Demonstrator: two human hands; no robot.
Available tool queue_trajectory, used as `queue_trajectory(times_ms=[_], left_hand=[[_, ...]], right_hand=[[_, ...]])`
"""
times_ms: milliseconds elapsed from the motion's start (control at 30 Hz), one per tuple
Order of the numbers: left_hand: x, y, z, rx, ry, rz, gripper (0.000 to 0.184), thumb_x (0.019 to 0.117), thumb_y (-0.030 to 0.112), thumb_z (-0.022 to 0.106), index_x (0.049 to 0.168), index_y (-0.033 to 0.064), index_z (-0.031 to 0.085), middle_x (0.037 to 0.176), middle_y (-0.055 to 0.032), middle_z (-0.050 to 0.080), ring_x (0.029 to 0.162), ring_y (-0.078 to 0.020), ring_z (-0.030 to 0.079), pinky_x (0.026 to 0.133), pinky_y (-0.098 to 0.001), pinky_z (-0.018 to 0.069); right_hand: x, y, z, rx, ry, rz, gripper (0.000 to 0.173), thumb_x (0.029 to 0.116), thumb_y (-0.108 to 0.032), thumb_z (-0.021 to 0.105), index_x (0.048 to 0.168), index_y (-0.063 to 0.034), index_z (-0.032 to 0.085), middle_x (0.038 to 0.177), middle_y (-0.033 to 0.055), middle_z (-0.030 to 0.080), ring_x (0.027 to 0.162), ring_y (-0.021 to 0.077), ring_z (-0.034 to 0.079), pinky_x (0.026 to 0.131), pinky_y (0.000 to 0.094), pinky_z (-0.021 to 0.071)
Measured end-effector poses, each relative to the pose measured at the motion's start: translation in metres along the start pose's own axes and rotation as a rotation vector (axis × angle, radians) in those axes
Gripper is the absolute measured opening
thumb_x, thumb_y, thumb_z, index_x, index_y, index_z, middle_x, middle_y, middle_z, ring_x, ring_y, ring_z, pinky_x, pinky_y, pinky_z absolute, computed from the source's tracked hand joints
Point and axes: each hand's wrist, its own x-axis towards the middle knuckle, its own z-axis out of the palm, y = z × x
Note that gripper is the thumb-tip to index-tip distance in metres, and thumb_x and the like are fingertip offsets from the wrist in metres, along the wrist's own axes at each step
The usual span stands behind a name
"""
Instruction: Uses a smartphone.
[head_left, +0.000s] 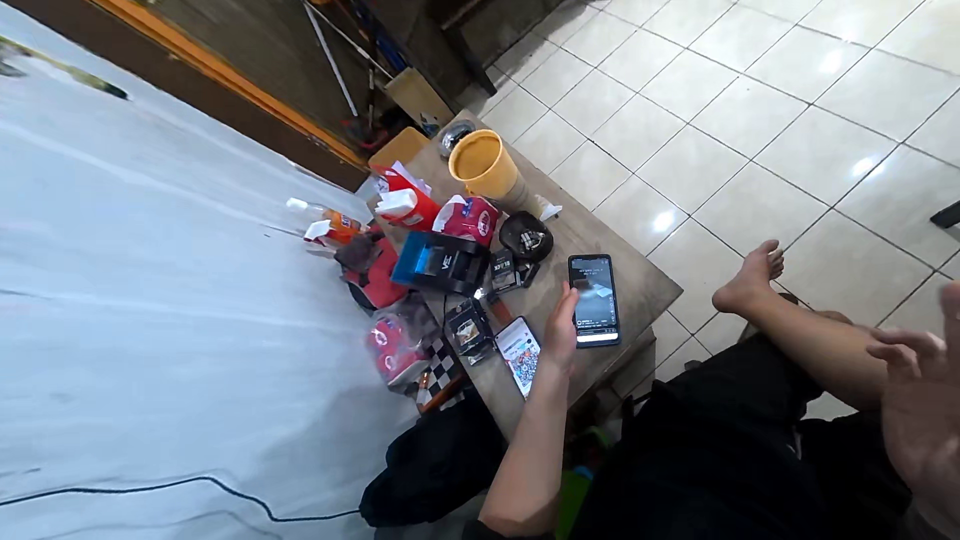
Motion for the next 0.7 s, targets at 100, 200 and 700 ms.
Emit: queue_trajectory(times_ms=[100, 200, 700], left_hand=[[-0.004, 0.010, -0.004, 0.015, 0.009, -0.006, 0.061, 0.1081, 0.052, 0.032, 0.149, 0.0106, 0.051, 0.150, -0.0090, 0.053, 0.139, -0.0204, 0.049, 0.114, -0.0458, 0.0414], [-0.005, 0.011, -0.008, 0.089, -0.018, -0.001, 0.065, 0.1074, 0.054, 0.030, 0.149, 0.0080, 0.050, 0.152, -0.0104, 0.051, 0.140, -0.0197, 0.048, 0.116, -0.0434, 0.0406], [-0.029, -0.025, 0.093, -0.087, -0.600, 0.540, 0.024, 0.0998, 0.009, 0.054, 0.116, -0.0036, 0.067, 0.107, -0.0107, 0.071, 0.096, -0.0157, 0.068, 0.087, -0.0354, 0.0583]], right_hand=[[0.024, 0.013, 0.015, -0.049, -0.080, -0.014, 0.062, 0.1077, -0.041, 0.048, 0.162, -0.0176, 0.032, 0.161, 0.0061, 0.043, 0.127, 0.0214, 0.059, 0.104, 0.0378, 0.0513], [0.046, 0.032, 0.027, -0.097, -0.133, -0.030, 0.056, 0.1089, -0.036, 0.048, 0.160, -0.0159, 0.037, 0.155, 0.0073, 0.050, 0.124, 0.0221, 0.063, 0.106, 0.0407, 0.0522], [0.136, 0.077, 0.117, -0.232, -0.475, -0.046, 0.037, 0.0972, -0.019, 0.071, 0.131, -0.0077, 0.064, 0.124, 0.0060, 0.068, 0.110, 0.0220, 0.067, 0.092, 0.0427, 0.0607]])
